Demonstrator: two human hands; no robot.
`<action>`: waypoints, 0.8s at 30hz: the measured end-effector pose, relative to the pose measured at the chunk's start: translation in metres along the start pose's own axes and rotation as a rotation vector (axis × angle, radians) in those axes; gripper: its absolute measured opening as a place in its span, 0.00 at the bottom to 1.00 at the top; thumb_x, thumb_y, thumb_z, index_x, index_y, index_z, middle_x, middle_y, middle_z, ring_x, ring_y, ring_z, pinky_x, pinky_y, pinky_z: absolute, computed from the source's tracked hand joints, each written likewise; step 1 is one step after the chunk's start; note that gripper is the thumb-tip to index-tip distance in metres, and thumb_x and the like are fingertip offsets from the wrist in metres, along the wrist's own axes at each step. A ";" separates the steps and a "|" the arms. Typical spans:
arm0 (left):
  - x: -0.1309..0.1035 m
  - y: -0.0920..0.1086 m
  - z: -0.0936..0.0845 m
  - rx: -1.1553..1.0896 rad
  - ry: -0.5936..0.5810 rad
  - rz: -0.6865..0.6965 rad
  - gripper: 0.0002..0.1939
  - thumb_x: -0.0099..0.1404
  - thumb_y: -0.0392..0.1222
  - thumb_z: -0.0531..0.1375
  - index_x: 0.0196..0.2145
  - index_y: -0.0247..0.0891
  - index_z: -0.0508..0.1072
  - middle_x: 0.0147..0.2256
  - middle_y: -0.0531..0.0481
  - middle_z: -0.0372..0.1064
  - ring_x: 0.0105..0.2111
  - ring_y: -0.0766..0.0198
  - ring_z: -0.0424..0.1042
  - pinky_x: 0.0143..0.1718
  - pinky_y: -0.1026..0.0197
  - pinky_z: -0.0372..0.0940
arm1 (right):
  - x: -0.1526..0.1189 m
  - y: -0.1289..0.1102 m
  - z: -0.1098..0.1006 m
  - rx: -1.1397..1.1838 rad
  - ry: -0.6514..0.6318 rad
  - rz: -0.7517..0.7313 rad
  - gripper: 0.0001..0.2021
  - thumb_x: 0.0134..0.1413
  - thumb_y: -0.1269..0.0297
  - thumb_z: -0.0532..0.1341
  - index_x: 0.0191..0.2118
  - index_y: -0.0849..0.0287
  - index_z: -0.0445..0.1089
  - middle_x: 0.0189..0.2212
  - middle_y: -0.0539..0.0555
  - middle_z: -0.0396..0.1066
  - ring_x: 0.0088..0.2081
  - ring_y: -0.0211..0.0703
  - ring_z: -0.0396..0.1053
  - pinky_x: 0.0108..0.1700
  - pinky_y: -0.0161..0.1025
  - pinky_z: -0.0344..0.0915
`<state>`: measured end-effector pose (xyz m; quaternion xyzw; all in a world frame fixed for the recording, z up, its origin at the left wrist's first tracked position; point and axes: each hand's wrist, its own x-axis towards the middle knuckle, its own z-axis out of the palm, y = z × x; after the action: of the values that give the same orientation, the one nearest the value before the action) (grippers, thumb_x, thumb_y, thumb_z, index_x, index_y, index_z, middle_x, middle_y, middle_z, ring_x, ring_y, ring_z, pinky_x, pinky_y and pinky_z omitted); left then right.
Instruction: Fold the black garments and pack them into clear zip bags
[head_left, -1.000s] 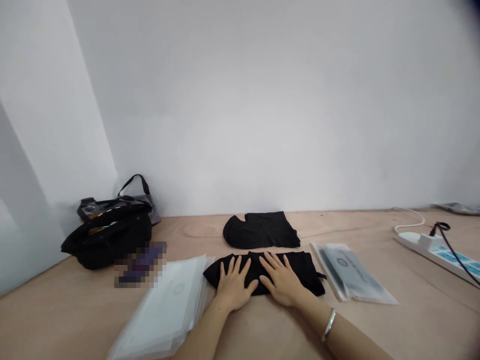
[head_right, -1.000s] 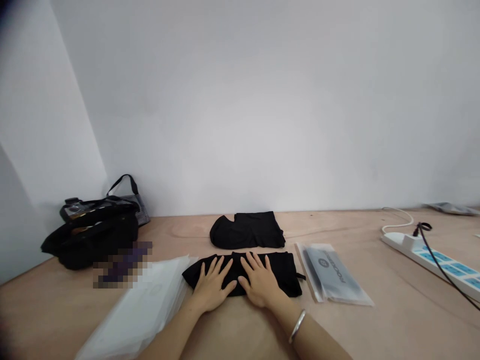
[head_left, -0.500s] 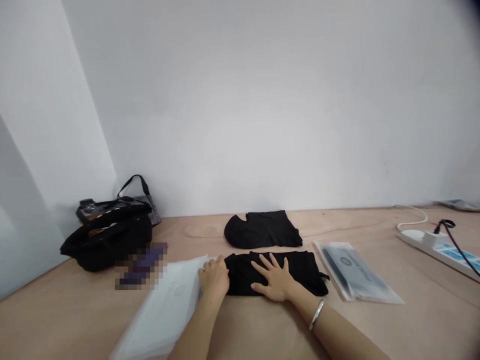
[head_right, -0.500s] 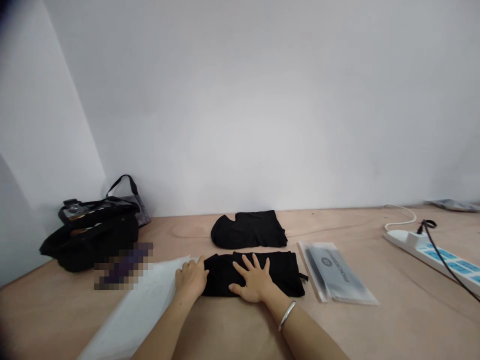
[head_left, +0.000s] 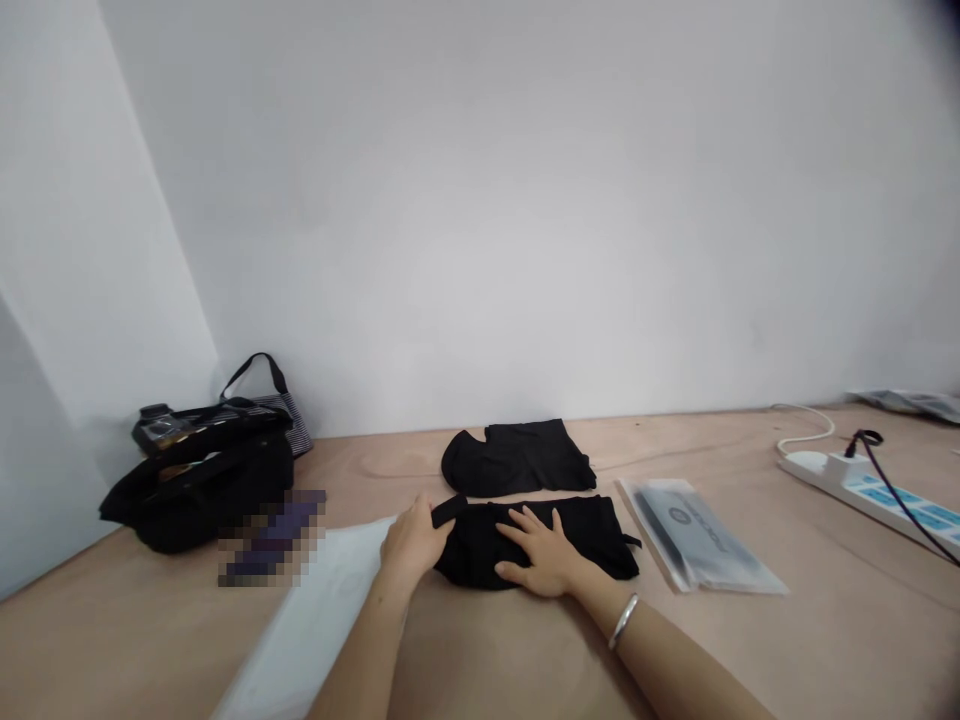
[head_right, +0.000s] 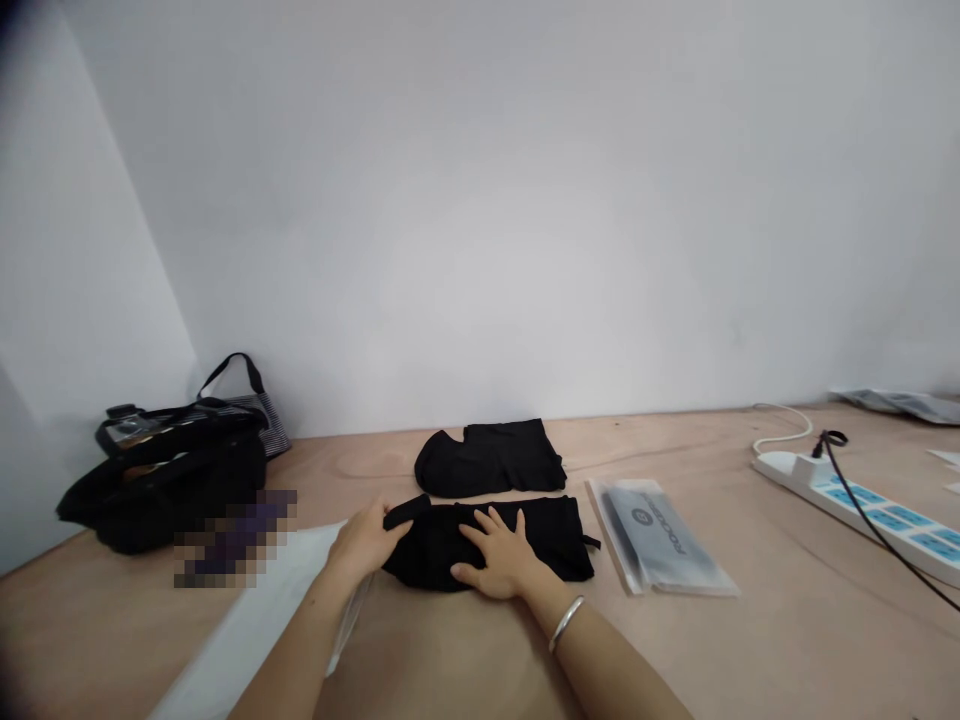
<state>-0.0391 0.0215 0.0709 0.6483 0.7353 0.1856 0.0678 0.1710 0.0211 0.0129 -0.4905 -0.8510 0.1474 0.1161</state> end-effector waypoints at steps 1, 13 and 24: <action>0.000 0.005 0.001 -0.053 0.016 0.032 0.11 0.56 0.45 0.57 0.36 0.40 0.65 0.35 0.46 0.71 0.37 0.55 0.70 0.33 0.60 0.60 | -0.003 0.004 -0.003 -0.003 0.041 -0.013 0.30 0.53 0.43 0.46 0.59 0.51 0.51 0.60 0.55 0.46 0.60 0.53 0.40 0.57 0.59 0.34; -0.021 0.083 0.076 -0.331 -0.066 0.392 0.24 0.53 0.40 0.60 0.48 0.38 0.62 0.39 0.48 0.70 0.38 0.62 0.70 0.39 0.62 0.64 | -0.038 0.053 -0.018 -0.196 0.227 0.270 0.20 0.58 0.62 0.44 0.52 0.58 0.62 0.54 0.59 0.58 0.57 0.52 0.49 0.56 0.57 0.34; -0.040 0.063 0.078 0.116 -0.143 0.746 0.26 0.64 0.57 0.44 0.57 0.50 0.53 0.60 0.49 0.47 0.59 0.52 0.43 0.57 0.45 0.39 | -0.034 0.060 -0.013 -0.192 0.152 0.289 0.22 0.58 0.64 0.42 0.56 0.58 0.56 0.57 0.56 0.53 0.58 0.49 0.48 0.54 0.51 0.47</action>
<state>0.0514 0.0027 0.0162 0.8855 0.4514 0.1098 0.0099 0.2401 0.0221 0.0012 -0.6263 -0.7706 0.0430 0.1102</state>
